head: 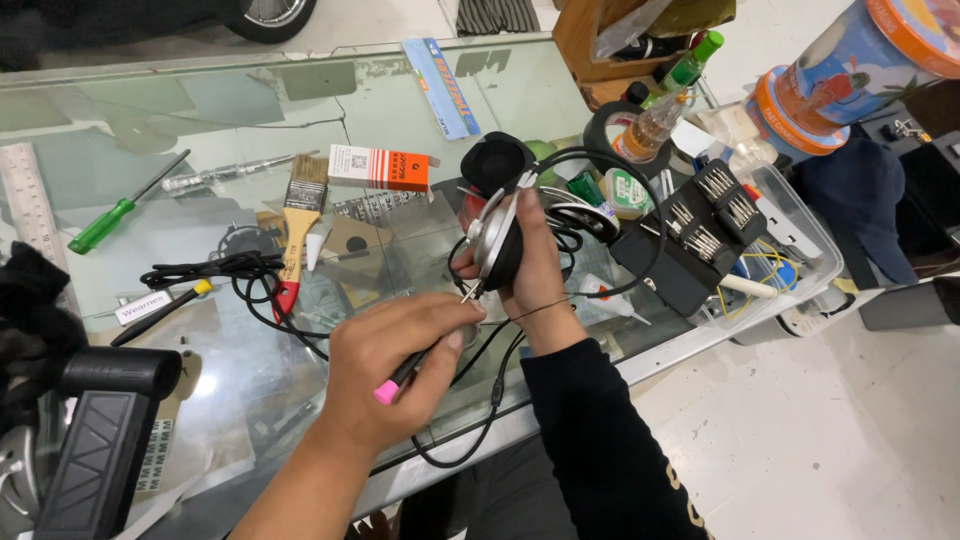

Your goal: Attaching a replacement earpad to a headset by tucking the fabric edge into the mounting groove using a small tool.

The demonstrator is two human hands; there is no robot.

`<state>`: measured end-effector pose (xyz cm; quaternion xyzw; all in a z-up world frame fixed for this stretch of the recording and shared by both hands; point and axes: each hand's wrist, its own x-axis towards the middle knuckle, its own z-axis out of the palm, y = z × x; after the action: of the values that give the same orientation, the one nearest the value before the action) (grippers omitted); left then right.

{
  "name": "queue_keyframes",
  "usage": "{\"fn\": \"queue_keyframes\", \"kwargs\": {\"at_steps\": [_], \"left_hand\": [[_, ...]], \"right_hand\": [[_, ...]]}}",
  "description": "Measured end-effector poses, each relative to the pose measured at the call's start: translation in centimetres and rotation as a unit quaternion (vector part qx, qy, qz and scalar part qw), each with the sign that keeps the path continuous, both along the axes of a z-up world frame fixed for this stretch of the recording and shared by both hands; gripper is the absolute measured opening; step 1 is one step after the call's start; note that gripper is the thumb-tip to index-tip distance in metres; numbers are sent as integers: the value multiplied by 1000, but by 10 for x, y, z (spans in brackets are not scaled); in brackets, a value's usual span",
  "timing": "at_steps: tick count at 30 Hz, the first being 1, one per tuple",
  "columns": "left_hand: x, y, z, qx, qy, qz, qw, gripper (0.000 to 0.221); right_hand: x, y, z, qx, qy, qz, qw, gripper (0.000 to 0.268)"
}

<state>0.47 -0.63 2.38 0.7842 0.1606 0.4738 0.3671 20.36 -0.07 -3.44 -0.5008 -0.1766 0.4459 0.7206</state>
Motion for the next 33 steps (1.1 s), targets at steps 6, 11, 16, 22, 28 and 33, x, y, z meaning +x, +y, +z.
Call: {"fn": "queue_keyframes", "kwargs": {"at_steps": [6, 11, 16, 22, 28, 33], "left_hand": [[1, -4, -17, -25, 84, 38, 995, 36], [5, -4, -21, 71, 51, 85, 992, 16], [5, -1, -19, 91, 51, 89, 991, 20], [4, 0, -21, 75, 72, 93, 990, 20], [6, 1, -20, 72, 82, 99, 989, 21], [8, 5, -20, 149, 99, 65, 982, 9]], "right_hand": [[1, -6, 4, 70, 74, 53, 993, 54], [-6, -4, 14, 32, 43, 9, 999, 68], [-7, -4, 19, 8, 29, 24, 999, 71], [-8, -4, 18, 23, 47, 18, 999, 69], [-8, -2, 19, 1, 44, 0, 999, 67], [-5, 1, 18, -5, 27, 13, 1000, 65]]}}
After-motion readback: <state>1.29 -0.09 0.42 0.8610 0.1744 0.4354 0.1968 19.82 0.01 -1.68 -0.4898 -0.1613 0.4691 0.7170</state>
